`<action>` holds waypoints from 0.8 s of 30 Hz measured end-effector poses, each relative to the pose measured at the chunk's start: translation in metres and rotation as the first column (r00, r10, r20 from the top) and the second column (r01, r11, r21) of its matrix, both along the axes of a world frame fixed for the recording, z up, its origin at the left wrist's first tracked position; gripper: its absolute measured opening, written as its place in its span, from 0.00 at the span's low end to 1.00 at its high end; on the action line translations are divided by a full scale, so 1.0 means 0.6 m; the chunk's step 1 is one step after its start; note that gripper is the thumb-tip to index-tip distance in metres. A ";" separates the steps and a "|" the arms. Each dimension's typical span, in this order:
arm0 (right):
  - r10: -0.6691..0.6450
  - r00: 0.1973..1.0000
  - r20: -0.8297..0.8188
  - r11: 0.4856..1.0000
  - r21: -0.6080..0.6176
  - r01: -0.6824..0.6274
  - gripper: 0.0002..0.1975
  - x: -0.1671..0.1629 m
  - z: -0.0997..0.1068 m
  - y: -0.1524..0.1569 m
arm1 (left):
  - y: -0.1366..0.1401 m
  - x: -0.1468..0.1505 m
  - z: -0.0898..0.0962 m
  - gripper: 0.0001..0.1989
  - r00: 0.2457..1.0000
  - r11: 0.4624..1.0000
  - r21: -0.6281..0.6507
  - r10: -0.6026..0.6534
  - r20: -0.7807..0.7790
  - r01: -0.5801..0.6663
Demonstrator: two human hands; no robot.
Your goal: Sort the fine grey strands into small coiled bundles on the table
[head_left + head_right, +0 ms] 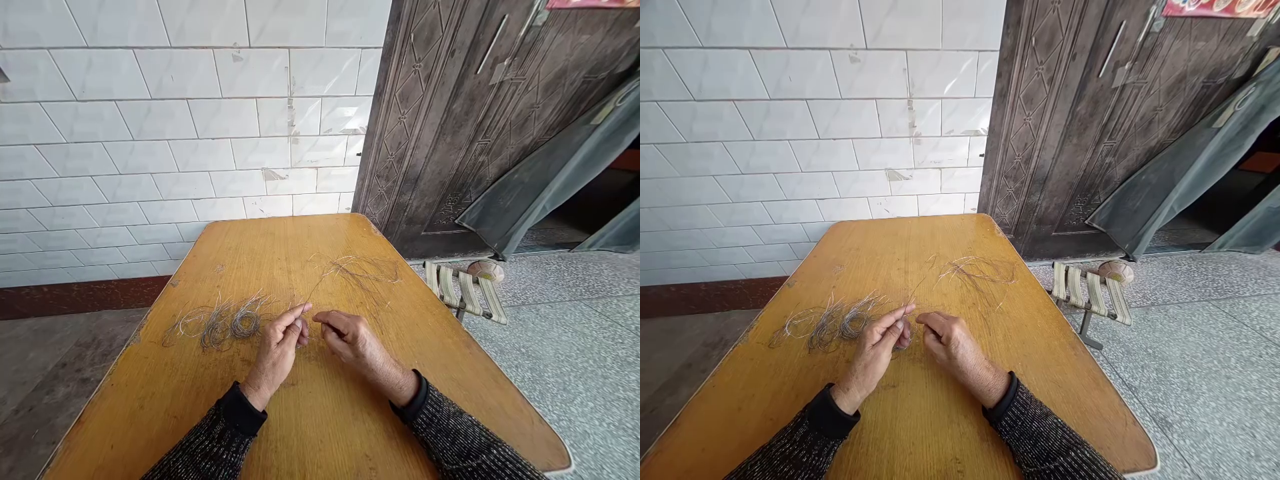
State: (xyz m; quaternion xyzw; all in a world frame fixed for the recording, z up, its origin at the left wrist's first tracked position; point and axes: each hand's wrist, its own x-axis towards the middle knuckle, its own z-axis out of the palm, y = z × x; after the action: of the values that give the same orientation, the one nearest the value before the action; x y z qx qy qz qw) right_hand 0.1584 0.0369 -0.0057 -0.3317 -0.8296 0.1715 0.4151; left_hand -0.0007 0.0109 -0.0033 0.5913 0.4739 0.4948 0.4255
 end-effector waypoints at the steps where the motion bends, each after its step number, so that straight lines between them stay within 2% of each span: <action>1: 0.003 1.000 0.006 1.000 0.011 -0.003 0.13 0.000 -0.001 0.001 | 0.000 -0.001 0.001 0.19 1.000 1.000 0.009 0.003 -0.027 -0.002; 5: 0.010 0.999 0.046 0.999 0.031 -0.011 0.13 0.000 -0.006 0.003 | 0.001 -0.004 0.006 0.19 0.984 0.996 0.087 0.031 -0.177 -0.015; 11: 0.027 0.997 0.070 0.998 0.059 -0.031 0.14 0.000 -0.011 0.005 | 0.005 -0.007 0.007 0.19 0.914 0.969 0.246 0.112 -0.389 -0.014; 18: 0.022 0.994 0.103 0.997 0.076 -0.030 0.15 0.002 -0.010 0.003 | 0.004 -0.004 0.012 0.16 0.852 0.954 0.301 0.169 -0.495 -0.015; 24: 0.001 0.977 0.213 0.998 0.061 -0.014 0.15 0.007 -0.008 0.001 | 0.004 -0.004 0.010 0.14 0.794 0.935 0.350 0.171 -0.584 0.057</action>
State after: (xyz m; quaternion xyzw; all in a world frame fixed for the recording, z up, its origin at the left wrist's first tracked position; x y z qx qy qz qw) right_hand 0.1628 0.0377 -0.0103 -0.3318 -0.8755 0.1105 0.3333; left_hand -0.0030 0.0133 0.0029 0.7693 0.5068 0.3686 0.1241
